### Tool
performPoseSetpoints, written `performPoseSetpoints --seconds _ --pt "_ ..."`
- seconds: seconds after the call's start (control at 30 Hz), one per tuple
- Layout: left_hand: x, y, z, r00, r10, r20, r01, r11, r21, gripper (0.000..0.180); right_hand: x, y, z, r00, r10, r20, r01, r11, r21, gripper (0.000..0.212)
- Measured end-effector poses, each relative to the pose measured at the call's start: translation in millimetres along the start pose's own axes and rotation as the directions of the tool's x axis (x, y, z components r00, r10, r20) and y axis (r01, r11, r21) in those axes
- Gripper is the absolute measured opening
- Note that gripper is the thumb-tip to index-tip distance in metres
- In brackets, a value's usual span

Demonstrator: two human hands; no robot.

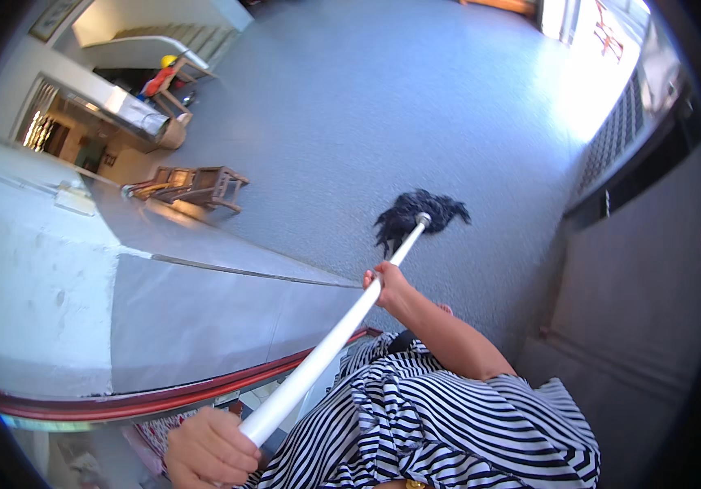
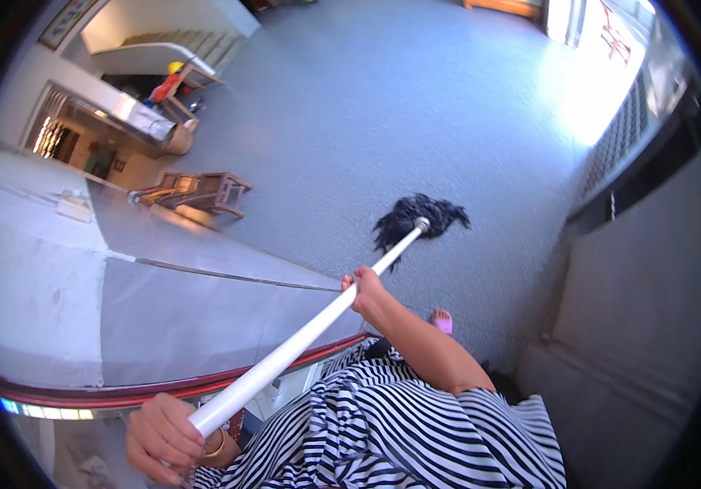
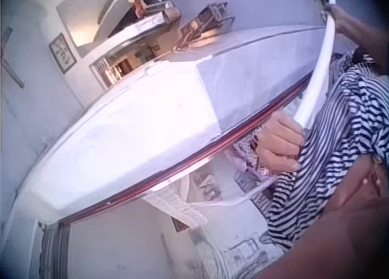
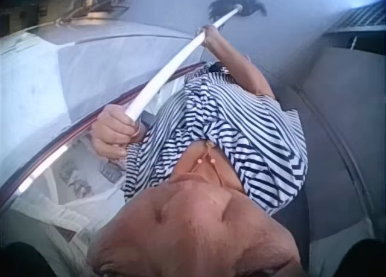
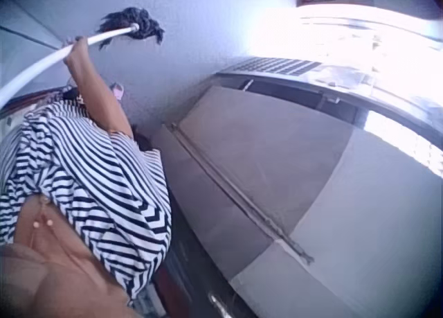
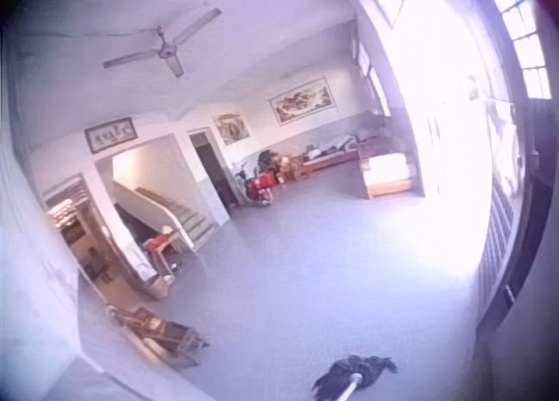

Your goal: Mop the floors of the bedroom and kitchen area.

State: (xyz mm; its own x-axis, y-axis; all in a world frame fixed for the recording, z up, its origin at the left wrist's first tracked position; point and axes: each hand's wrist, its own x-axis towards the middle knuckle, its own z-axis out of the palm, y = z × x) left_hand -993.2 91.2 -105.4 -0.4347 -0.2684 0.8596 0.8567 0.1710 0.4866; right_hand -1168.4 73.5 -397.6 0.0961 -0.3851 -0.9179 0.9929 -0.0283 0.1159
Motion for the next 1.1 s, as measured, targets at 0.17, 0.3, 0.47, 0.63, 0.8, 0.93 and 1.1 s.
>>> performPoseSetpoints --seconds 0.17,0.3,0.47,0.63,0.8,0.93,1.1 --pt "17.0 -16.1 3.3 1.0 0.01 0.006 -0.011 0.997 0.079 0.009 -5.6 -10.0 -1.5 0.998 -0.017 0.063 0.021 0.998 -0.056 0.015" --pt "36.9 -27.0 3.1 0.959 -0.101 0.265 0.087 0.994 0.064 0.003 -8.1 -29.2 -1.7 0.997 0.021 0.08 -0.009 0.99 -0.139 0.009" --pt "41.7 -41.9 16.2 0.966 -0.142 0.214 0.104 0.978 0.18 0.004 4.1 -43.8 15.3 0.998 0.045 0.049 -0.027 0.949 -0.314 0.01" --pt "43.0 -86.3 15.9 0.952 -0.253 0.175 0.199 0.941 0.275 0.016 33.3 -80.3 34.9 0.997 -0.022 0.078 0.054 0.894 -0.445 0.01" --pt "59.7 -125.0 5.3 0.946 -0.279 0.165 0.227 0.933 0.278 0.027 58.0 -106.8 66.0 0.993 -0.032 0.117 0.088 0.858 -0.506 0.008" --pt "75.9 -158.0 -13.8 0.972 -0.179 0.15 0.15 0.97 0.19 0.022 69.3 -129.4 92.9 0.994 -0.007 0.108 0.061 0.864 -0.501 0.009" --pt "105.7 -205.0 -51.9 0.973 -0.133 0.191 0.111 0.986 0.122 0.016 78.3 -161.9 138.2 0.996 -0.007 0.092 0.054 0.852 -0.521 0.006"
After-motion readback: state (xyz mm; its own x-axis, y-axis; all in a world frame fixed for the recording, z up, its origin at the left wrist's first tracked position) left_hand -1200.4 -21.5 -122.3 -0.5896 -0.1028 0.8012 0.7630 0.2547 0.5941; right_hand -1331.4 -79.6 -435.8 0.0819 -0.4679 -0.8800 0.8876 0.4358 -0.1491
